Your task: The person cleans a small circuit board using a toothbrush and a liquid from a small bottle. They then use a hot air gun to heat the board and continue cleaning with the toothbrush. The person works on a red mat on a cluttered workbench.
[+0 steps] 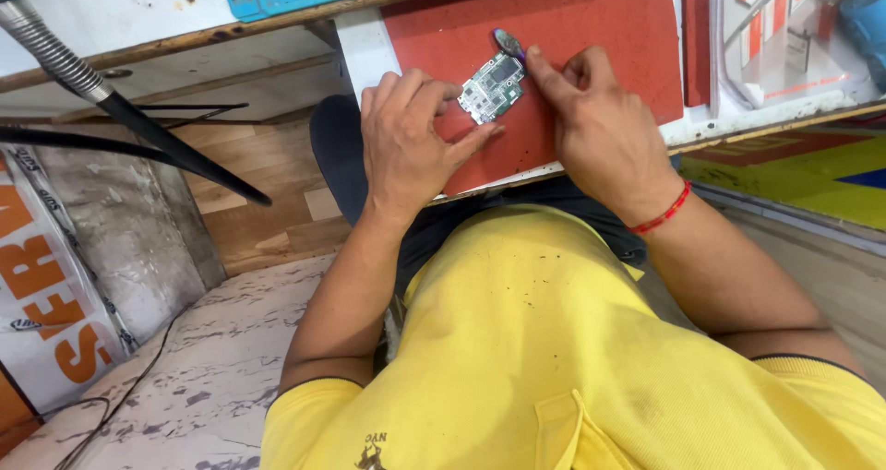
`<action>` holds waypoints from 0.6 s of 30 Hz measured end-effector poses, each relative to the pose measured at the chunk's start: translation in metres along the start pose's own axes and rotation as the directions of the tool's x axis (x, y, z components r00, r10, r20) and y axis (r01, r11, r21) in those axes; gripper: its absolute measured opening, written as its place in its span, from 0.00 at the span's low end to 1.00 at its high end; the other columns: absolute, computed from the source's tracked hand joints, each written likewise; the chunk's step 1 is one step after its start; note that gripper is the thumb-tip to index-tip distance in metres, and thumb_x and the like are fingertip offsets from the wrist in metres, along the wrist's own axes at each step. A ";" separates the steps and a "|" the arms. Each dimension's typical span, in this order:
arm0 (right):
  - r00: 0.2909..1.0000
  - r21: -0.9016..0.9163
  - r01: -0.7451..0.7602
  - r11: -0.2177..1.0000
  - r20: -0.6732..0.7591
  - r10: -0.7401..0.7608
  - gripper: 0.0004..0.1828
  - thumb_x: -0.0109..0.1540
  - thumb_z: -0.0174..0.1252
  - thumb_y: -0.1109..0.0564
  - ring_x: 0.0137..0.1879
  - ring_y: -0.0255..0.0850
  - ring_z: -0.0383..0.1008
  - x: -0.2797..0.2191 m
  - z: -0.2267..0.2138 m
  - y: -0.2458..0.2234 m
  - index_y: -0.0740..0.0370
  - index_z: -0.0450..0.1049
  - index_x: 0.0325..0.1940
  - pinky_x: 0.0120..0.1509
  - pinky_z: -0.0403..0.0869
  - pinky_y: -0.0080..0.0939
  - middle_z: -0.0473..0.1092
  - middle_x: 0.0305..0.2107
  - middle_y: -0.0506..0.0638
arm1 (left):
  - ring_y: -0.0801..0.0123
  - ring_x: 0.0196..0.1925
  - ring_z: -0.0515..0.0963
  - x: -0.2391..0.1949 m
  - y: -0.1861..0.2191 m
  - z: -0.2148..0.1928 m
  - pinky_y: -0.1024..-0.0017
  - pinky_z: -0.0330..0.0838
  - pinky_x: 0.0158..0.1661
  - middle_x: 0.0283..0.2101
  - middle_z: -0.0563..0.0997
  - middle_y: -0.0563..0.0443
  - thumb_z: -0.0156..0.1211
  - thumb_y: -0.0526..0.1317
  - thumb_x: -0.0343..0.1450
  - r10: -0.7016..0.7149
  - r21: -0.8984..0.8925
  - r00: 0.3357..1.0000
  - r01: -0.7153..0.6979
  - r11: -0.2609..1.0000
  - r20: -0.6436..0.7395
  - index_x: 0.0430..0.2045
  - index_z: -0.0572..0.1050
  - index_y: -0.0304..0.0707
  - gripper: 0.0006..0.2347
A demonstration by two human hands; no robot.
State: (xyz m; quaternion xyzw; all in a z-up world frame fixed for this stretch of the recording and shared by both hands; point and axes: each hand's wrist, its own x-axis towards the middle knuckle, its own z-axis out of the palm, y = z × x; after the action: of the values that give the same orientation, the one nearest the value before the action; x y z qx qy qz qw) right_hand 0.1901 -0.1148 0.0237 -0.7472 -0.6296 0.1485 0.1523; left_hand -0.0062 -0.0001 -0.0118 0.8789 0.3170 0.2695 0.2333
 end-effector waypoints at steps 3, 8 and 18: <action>0.987 0.024 0.087 0.996 0.137 -0.089 0.34 0.58 0.49 0.69 0.32 0.57 0.75 -0.013 0.001 -0.017 0.58 0.70 0.70 0.35 0.76 0.56 0.68 0.43 0.61 | 0.63 0.35 0.70 0.002 0.003 -0.002 0.63 0.60 0.41 0.29 0.72 0.56 0.82 0.50 0.58 -0.044 0.011 0.999 0.043 0.999 0.030 0.31 0.79 0.41 0.19; 0.993 0.048 0.065 0.997 0.094 -0.069 0.34 0.60 0.50 0.67 0.34 0.59 0.74 -0.008 0.007 -0.009 0.56 0.69 0.71 0.37 0.75 0.57 0.68 0.44 0.61 | 0.63 0.37 0.72 -0.004 -0.002 0.002 0.63 0.62 0.41 0.31 0.74 0.55 0.81 0.49 0.58 -0.052 0.010 0.998 0.052 0.999 0.044 0.33 0.80 0.41 0.19; 0.989 0.057 -0.053 0.997 0.144 0.045 0.32 0.58 0.52 0.62 0.35 0.58 0.77 -0.008 0.000 -0.010 0.45 0.69 0.67 0.38 0.76 0.58 0.68 0.45 0.56 | 0.55 0.37 0.74 0.007 0.012 -0.010 0.59 0.64 0.40 0.31 0.76 0.50 0.79 0.51 0.55 -0.069 0.020 0.998 0.069 0.997 -0.007 0.29 0.79 0.38 0.20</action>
State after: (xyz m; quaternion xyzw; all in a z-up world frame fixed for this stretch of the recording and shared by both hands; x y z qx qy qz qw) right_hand 0.1797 -0.1209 0.0285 -0.7449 -0.6156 0.2245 0.1258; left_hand -0.0029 -0.0015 0.0043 0.8688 0.3506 0.2611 0.2327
